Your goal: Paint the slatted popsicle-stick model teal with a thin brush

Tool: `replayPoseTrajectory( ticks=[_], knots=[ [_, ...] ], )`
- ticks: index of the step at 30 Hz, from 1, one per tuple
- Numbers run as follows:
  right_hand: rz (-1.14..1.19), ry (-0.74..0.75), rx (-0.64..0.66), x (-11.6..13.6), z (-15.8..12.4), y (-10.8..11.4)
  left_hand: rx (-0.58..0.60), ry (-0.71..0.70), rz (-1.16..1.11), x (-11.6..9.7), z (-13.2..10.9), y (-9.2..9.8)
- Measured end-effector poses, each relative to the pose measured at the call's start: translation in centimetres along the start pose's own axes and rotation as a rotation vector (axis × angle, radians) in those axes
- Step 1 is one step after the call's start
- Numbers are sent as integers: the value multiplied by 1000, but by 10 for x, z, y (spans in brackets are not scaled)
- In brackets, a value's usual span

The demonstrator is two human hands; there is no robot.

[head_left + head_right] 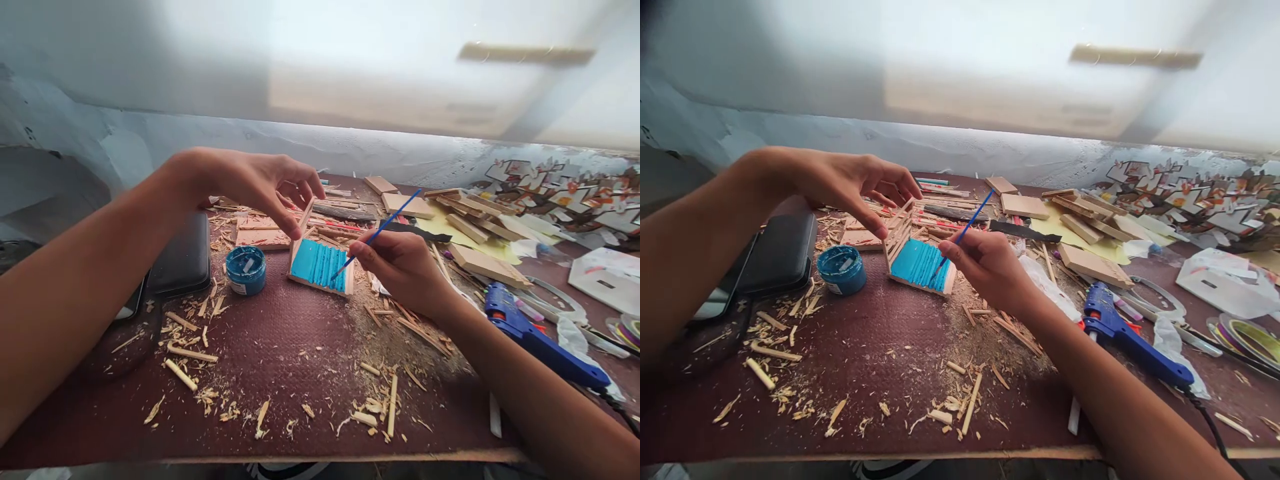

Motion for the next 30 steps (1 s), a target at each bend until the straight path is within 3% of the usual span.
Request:
replayPoseTrajectory(
  ticks=[7,17,30],
  knots=[
    [39,2,16,-2,-3,1,13,-26,-28,2,1,-1],
    [134,-111,-215,-14,3,15,33,-53,-77,3,0,-2],
    [387,-235,-146,-15,3,9,85,-141,-156,7,7,0]
  ],
)
Point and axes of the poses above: each hand's wrist, its own z-axis towards the middle knuckle, its own y-axis out of the back of the hand, x = y × z, the point moved 1 cm from there along z, towards the middle knuckle, and after that the axes turned 5 degrees about -x, right-handed, at the moved point
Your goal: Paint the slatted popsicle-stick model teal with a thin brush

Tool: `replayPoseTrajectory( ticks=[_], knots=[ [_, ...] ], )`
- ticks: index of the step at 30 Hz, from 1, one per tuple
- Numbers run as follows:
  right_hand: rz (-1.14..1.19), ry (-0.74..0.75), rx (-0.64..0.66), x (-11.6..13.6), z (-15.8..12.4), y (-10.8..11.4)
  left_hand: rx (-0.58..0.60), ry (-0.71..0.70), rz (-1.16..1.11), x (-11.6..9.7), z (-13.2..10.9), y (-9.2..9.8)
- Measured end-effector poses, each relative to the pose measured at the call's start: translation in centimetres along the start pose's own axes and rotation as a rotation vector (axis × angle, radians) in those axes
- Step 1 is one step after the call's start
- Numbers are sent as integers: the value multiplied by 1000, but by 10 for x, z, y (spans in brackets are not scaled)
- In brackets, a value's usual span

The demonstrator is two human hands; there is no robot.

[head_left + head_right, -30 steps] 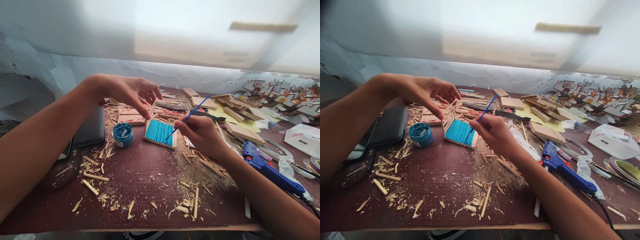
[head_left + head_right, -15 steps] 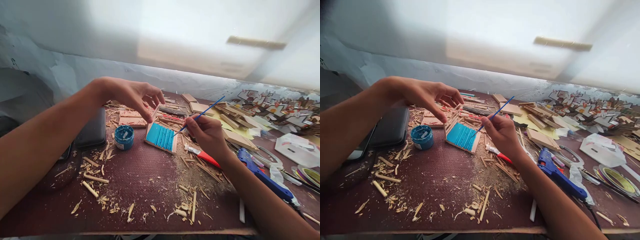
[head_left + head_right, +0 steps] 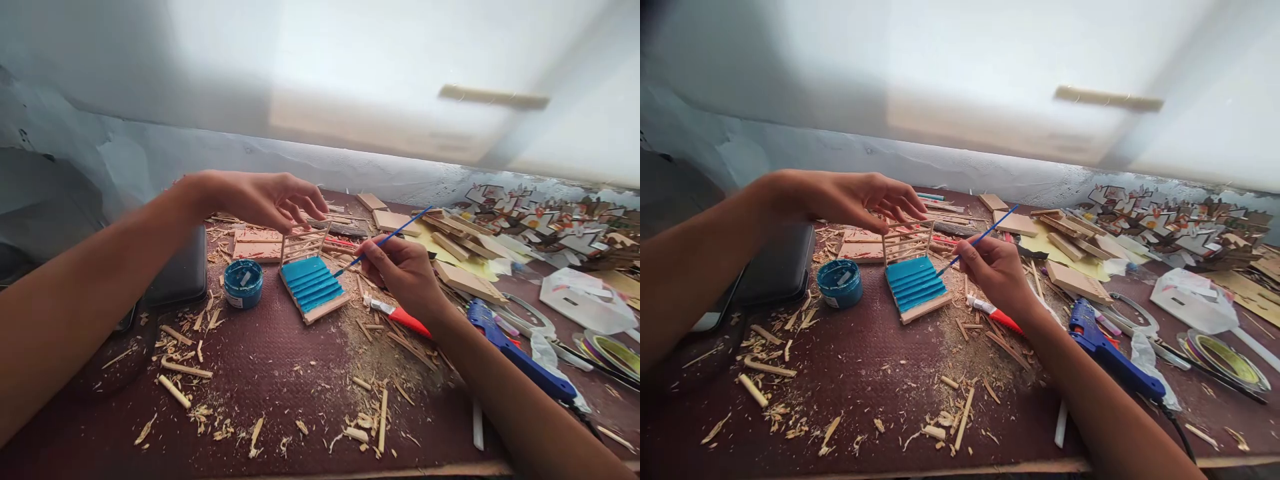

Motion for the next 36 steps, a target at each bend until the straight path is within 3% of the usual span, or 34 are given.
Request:
replayPoseTrajectory(
  ticks=[12,21,29,36],
  knots=[
    [298,-172,196,5,-6,-4,-84,-36,-30,-2,2,-4],
    [481,-189,142,16,-9,0,-59,-49,17,3,3,-3],
    [574,-185,189,5,-12,3,-58,-30,39,-4,2,-6],
    [736,-235,281,12,-16,-3,-45,-30,35,-4,3,-7]
  ],
)
Point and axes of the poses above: each hand's wrist, its own z-axis towards the middle knuckle, its own y-axis out of the back of the hand, x = y × z, the point moved 1 cm from there along z, towards the middle knuckle, and after that the axes turned 5 degrees about -x, right-handed, at the moved point
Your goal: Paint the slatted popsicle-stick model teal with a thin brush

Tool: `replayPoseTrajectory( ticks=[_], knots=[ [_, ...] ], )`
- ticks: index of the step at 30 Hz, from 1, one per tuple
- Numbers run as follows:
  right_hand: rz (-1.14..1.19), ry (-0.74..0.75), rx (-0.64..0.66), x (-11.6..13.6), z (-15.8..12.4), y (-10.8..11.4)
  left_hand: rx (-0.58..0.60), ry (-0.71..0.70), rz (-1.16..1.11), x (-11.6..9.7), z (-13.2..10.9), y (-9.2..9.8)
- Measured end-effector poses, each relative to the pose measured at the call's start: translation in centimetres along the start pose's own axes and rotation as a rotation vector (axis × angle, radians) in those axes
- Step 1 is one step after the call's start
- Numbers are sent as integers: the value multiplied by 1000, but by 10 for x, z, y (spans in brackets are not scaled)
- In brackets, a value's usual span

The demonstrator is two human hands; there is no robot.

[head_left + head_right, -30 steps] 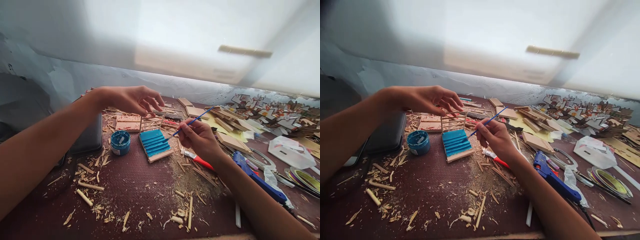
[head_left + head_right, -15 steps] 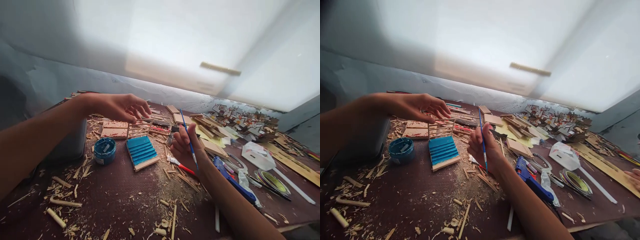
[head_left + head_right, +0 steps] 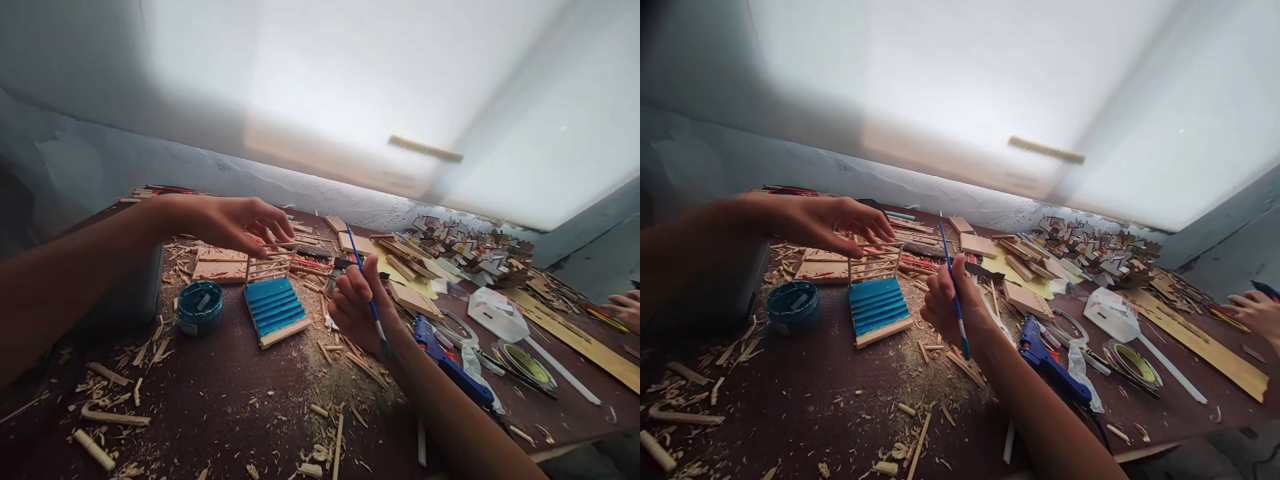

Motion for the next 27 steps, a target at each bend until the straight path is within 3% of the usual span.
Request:
replayPoseTrajectory(
  ticks=[8,15,23,27],
  knots=[
    [47,-11,50,-2,1,-1,-20,-6,30,-2,0,0],
    [-28,-90,109,-5,-2,-13,-228,-207,58,-28,11,-15],
    [-78,-80,164,-12,-2,-19,-244,-368,-1,-49,21,-36],
    [-36,-88,287,-19,-2,-17,-273,-392,10,-53,23,-38]
  ],
)
Point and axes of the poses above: each hand's wrist, its own z-axis towards the middle knuckle, its own y-axis out of the back of the hand, x = y × z, the point moved 1 cm from there along z, towards the middle knuckle, and after that the axes turned 5 degrees about -x, right-handed, at the moved point
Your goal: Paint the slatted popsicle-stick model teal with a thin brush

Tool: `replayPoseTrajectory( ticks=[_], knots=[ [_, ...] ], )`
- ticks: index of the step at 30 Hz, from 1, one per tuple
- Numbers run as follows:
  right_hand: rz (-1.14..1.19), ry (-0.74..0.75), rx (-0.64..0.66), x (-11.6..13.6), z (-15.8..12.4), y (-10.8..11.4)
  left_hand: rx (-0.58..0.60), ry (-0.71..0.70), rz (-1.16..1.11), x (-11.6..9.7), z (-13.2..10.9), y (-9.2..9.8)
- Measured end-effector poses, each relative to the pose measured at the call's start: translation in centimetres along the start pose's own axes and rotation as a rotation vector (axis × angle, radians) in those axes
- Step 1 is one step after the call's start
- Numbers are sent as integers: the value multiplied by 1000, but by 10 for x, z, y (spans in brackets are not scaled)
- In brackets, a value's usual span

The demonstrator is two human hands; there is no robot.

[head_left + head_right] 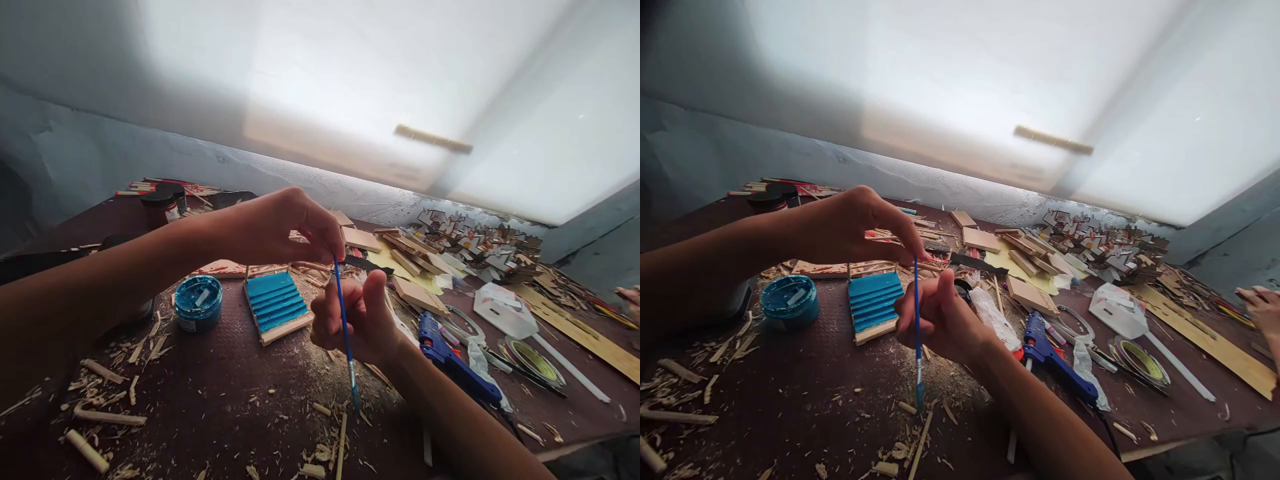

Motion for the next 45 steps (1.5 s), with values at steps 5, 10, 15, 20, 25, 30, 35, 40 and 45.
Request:
replayPoseTrajectory(
  ticks=[5,10,15,20,25,30,35,40,45],
  knots=[
    [108,68,147,-11,0,4,-17,-58,4,-3,1,-5],
    [157,140,211,-13,0,2,-40,-102,27,-4,1,-10],
    [154,140,192,-12,0,0,-33,-97,14,-8,0,-12],
    [155,112,158,-13,0,0,-23,-88,0,-9,0,-13],
    [126,39,99,-14,0,1,-4,-83,15,-8,-1,-13],
    [79,3,94,-14,-2,0,26,-52,5,-9,-1,-13],
    [-63,70,56,-8,-5,-1,27,25,-35,-12,-1,-11],
    [-146,125,-187,13,-2,7,-63,70,33,-9,-3,5],
    [-508,242,-444,17,3,25,-165,168,253,5,-10,34]
  ],
)
Point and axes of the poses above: each hand's wrist, its own z-axis towards the middle knuckle, its own y-axis out of the back of the hand, x = y × z, the point moved 1 cm from there along z, towards the middle knuckle, and after that the axes turned 5 degrees about -x, right-handed, at the moved point
